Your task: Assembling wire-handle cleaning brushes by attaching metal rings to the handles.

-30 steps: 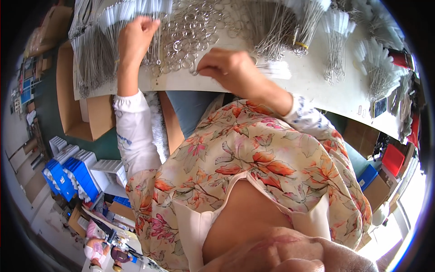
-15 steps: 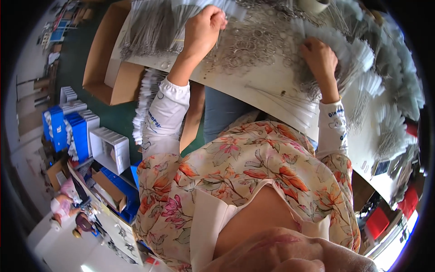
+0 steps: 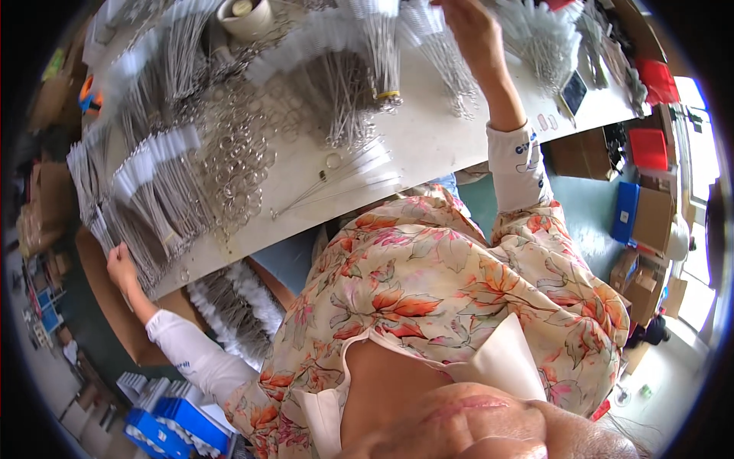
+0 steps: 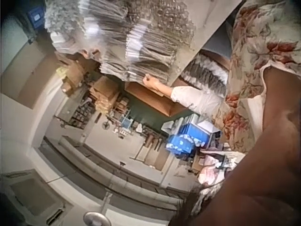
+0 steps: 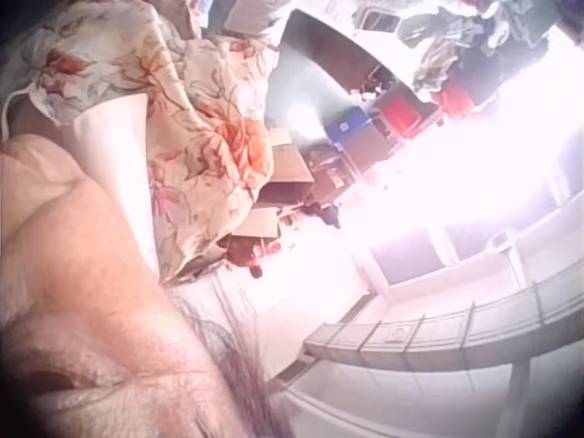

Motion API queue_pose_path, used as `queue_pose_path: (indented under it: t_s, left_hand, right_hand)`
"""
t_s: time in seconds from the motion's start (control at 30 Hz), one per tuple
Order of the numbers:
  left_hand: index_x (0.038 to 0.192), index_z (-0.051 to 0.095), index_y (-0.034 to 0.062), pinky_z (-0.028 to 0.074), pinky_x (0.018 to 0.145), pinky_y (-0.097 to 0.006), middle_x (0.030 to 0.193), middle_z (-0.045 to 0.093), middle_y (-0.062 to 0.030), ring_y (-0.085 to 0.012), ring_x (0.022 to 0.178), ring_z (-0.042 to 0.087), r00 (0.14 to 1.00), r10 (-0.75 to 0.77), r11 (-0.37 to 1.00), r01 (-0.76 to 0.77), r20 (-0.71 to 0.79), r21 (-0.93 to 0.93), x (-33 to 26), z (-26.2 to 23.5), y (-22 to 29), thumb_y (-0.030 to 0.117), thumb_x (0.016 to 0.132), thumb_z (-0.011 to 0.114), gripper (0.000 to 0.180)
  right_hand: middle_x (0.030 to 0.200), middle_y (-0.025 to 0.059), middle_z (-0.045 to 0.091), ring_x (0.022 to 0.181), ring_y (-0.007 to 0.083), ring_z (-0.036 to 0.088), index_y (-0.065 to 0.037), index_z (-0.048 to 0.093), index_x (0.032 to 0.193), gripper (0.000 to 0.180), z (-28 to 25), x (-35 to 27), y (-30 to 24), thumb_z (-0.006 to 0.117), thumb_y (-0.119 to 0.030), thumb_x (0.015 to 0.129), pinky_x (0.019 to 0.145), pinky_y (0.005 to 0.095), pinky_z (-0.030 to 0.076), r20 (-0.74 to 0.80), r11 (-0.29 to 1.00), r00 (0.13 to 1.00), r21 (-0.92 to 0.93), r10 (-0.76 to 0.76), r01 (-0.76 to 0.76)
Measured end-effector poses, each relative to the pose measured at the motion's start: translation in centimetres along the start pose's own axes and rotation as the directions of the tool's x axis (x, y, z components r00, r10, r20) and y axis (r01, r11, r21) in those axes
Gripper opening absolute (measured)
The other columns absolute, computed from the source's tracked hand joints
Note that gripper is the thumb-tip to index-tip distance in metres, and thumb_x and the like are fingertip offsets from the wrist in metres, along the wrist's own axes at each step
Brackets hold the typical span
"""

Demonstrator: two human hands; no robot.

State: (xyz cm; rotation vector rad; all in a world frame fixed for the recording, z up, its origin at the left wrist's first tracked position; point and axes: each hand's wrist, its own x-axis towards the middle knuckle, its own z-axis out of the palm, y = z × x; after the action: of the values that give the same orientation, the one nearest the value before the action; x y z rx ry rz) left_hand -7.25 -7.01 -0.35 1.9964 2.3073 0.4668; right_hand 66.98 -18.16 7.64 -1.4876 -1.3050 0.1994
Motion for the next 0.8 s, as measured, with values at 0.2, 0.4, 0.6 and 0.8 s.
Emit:
queue_pose_path:
  t_s: [0.2, 0.4, 0.6, 0.8]
  left_hand:
    - [0.081, 0.063, 0.0018, 0.03, 0.036, -0.028, 0.061, 0.055, -0.0021, -0.0105, 0.041, 0.04, 0.965, -0.22, 0.953, 0.244, 0.144, -0.18, 0.5, -1.2, 0.8, 0.018, 0.082, 0.061, 0.016]
    - [0.079, 0.066, -0.0006, 0.044, 0.055, -0.027, 0.065, 0.063, -0.0051, -0.0129, 0.056, 0.055, 0.99, -0.062, 0.988, 0.079, 0.129, -0.134, 1.2, -3.6, -3.2, 0.008, 0.072, 0.059, 0.013]
    - [0.093, 0.064, -0.0019, 0.045, 0.066, -0.026, 0.076, 0.064, -0.007, -0.0142, 0.064, 0.056, 0.995, -0.062, 0.991, 0.071, 0.081, -0.11, 2.0, -5.4, -2.8, 0.007, 0.076, 0.058, 0.02]
    - [0.11, 0.058, 0.0026, 0.04, 0.055, -0.021, 0.083, 0.056, -0.0027, -0.0084, 0.058, 0.047, 0.989, -0.145, 0.859, 0.134, 0.014, -0.494, 0.4, -4.7, 4.8, 0.004, 0.087, 0.047, 0.025]
  right_hand:
    - [0.084, 0.0073, 0.064, 0.077, 0.0266, 0.063, -0.011, 0.069, 0.084, 0.018, 0.8, -3.8, 2.5, 0.064, -0.026, 0.074, 0.067, 0.0372, 0.05, 0.165, 0.766, 0.967, -0.641, 0.194, -0.044]
    - [0.073, 0.0066, 0.064, 0.066, 0.0185, 0.06, -0.01, 0.069, 0.085, 0.02, 1.0, -1.8, 2.6, 0.068, -0.026, 0.073, 0.063, 0.0307, 0.048, 0.177, 0.821, 0.953, -0.56, 0.247, -0.108]
    - [0.063, 0.0025, 0.051, 0.051, 0.0101, 0.051, -0.003, 0.057, 0.089, 0.02, -9.7, 2.6, 5.8, 0.045, -0.019, 0.091, 0.045, 0.0241, 0.043, -0.182, 0.939, 0.941, -0.145, 0.284, -0.312]
    - [0.078, 0.0112, 0.066, 0.066, 0.0256, 0.062, -0.006, 0.067, 0.087, 0.019, -20.7, 5.9, 16.1, 0.059, -0.021, 0.079, 0.062, 0.036, 0.048, -0.455, 0.737, 0.89, -0.604, -0.008, -0.302]
